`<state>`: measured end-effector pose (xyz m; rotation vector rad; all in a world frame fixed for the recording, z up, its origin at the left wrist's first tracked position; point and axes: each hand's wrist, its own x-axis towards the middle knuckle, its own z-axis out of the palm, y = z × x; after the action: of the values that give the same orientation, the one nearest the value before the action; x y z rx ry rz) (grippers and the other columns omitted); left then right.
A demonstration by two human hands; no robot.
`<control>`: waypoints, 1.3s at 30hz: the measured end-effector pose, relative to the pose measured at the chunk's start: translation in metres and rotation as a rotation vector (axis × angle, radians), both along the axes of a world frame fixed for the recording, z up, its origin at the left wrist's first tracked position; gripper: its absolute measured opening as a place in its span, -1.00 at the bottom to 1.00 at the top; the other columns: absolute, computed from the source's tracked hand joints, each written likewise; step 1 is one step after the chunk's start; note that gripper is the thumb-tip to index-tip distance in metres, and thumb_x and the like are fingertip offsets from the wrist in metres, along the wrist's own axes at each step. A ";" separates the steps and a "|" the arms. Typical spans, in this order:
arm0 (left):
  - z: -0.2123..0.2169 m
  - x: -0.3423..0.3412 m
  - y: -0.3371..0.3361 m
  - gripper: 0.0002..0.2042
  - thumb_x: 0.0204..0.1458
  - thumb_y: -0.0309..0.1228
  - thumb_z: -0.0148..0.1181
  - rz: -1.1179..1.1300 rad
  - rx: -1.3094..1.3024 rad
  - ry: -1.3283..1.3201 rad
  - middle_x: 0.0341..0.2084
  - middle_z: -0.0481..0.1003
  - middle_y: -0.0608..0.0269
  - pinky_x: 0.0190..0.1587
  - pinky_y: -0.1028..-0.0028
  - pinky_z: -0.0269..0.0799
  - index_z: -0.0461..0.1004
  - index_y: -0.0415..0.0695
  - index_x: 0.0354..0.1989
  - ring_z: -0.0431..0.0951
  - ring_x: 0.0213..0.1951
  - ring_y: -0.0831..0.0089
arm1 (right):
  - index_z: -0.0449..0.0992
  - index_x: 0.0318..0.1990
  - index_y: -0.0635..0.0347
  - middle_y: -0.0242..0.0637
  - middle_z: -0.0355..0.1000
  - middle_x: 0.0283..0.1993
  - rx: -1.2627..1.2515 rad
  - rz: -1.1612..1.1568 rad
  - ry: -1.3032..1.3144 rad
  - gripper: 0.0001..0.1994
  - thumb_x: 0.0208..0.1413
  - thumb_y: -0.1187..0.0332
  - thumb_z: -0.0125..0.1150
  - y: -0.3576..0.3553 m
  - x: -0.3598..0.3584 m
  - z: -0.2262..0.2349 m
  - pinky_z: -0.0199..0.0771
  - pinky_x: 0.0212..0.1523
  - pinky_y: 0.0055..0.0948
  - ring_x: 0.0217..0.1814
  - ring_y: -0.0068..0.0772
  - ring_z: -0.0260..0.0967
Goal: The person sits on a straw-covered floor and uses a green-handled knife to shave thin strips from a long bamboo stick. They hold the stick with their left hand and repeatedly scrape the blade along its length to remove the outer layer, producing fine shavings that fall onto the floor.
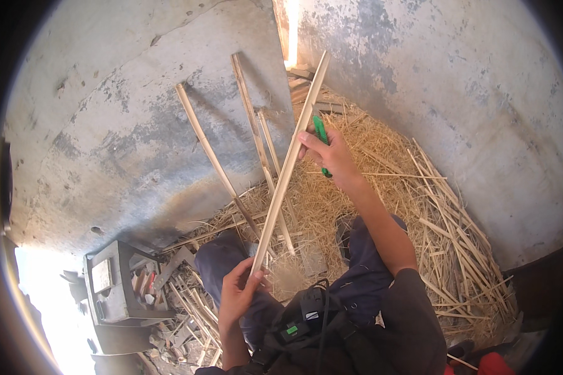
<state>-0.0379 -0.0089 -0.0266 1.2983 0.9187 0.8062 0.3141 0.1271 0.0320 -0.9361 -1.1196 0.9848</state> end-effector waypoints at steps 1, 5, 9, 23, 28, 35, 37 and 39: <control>-0.002 -0.003 0.001 -0.66 0.48 -0.43 0.18 -0.002 0.023 0.015 -0.22 0.64 0.20 -0.23 0.51 0.64 0.50 -0.32 0.32 0.66 -0.28 0.51 | 0.64 -0.12 0.16 -0.37 0.62 -0.38 0.014 -0.029 0.021 -0.77 0.45 0.18 0.31 -0.002 0.001 0.003 -0.05 -0.65 -0.62 -0.65 -0.81 0.05; -0.015 -0.033 0.011 -0.65 0.48 -0.40 0.20 -0.129 0.083 0.248 -0.28 0.63 0.31 -0.22 0.58 0.55 0.51 -0.28 0.34 0.59 -0.30 0.63 | 0.65 -0.10 0.17 -0.36 0.62 -0.37 0.073 -0.152 0.086 -0.78 0.45 0.20 0.31 -0.005 0.015 0.013 -0.04 -0.65 -0.63 -0.66 -0.82 0.06; 0.000 -0.046 0.014 -0.70 0.48 -0.39 0.20 -0.084 -0.080 0.175 -0.42 0.49 0.47 -0.32 0.63 0.31 0.60 -0.25 0.26 0.38 -0.38 0.73 | 0.62 -0.13 0.19 -0.39 0.57 -0.35 0.116 -0.269 0.014 -0.73 0.55 0.19 0.16 -0.009 0.023 0.021 -0.02 -0.64 -0.66 -0.65 -0.83 0.05; 0.055 0.013 0.011 -0.61 0.57 -0.29 0.03 0.173 0.089 -0.091 -0.51 0.26 0.58 -0.47 0.62 -0.02 0.56 -0.37 0.27 0.14 -0.52 0.80 | 0.62 -0.09 0.09 -0.37 0.49 -0.39 0.756 -0.164 -0.931 -0.69 0.36 0.03 0.38 -0.061 -0.080 0.015 0.55 -0.44 -0.36 -0.42 -0.37 0.60; 0.065 0.020 0.008 -0.60 0.59 -0.29 -0.01 0.201 0.058 -0.134 -0.52 0.25 0.58 -0.45 0.62 -0.01 0.56 -0.39 0.29 0.15 -0.51 0.79 | 0.67 -0.10 0.12 -0.36 0.50 -0.42 0.761 -0.140 -0.981 -0.64 0.25 0.01 0.48 -0.065 -0.088 0.014 0.51 -0.50 -0.31 -0.52 -0.27 0.51; 0.054 0.020 0.008 -0.55 0.61 -0.20 -0.05 0.165 0.153 -0.115 -0.51 0.28 0.53 -0.54 0.67 0.00 0.54 -0.38 0.27 0.13 -0.57 0.81 | 0.69 -0.10 0.10 -0.38 0.48 -0.44 0.769 -0.165 -1.008 -0.65 0.23 0.01 0.50 -0.066 -0.087 0.016 0.48 -0.52 -0.34 -0.55 -0.32 0.49; 0.056 0.022 0.007 -0.56 0.61 -0.21 -0.05 0.178 0.162 -0.105 -0.52 0.28 0.53 -0.54 0.66 0.01 0.55 -0.39 0.26 0.13 -0.57 0.81 | 0.70 -0.10 0.10 -0.39 0.47 -0.44 0.780 -0.188 -1.030 -0.64 0.22 0.00 0.51 -0.067 -0.087 0.019 0.47 -0.53 -0.35 -0.56 -0.34 0.48; 0.059 0.024 0.006 -0.56 0.61 -0.22 -0.05 0.205 0.175 -0.091 -0.52 0.28 0.53 -0.54 0.66 0.00 0.57 -0.39 0.24 0.14 -0.57 0.81 | 0.70 -0.10 0.09 -0.40 0.47 -0.45 0.793 -0.212 -1.047 -0.64 0.21 -0.01 0.51 -0.068 -0.087 0.020 0.46 -0.54 -0.36 -0.56 -0.36 0.47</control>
<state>-0.0136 -0.0033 0.0328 1.3197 0.9347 1.1175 0.2276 0.0593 0.0519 -0.8535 -2.0055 -0.2536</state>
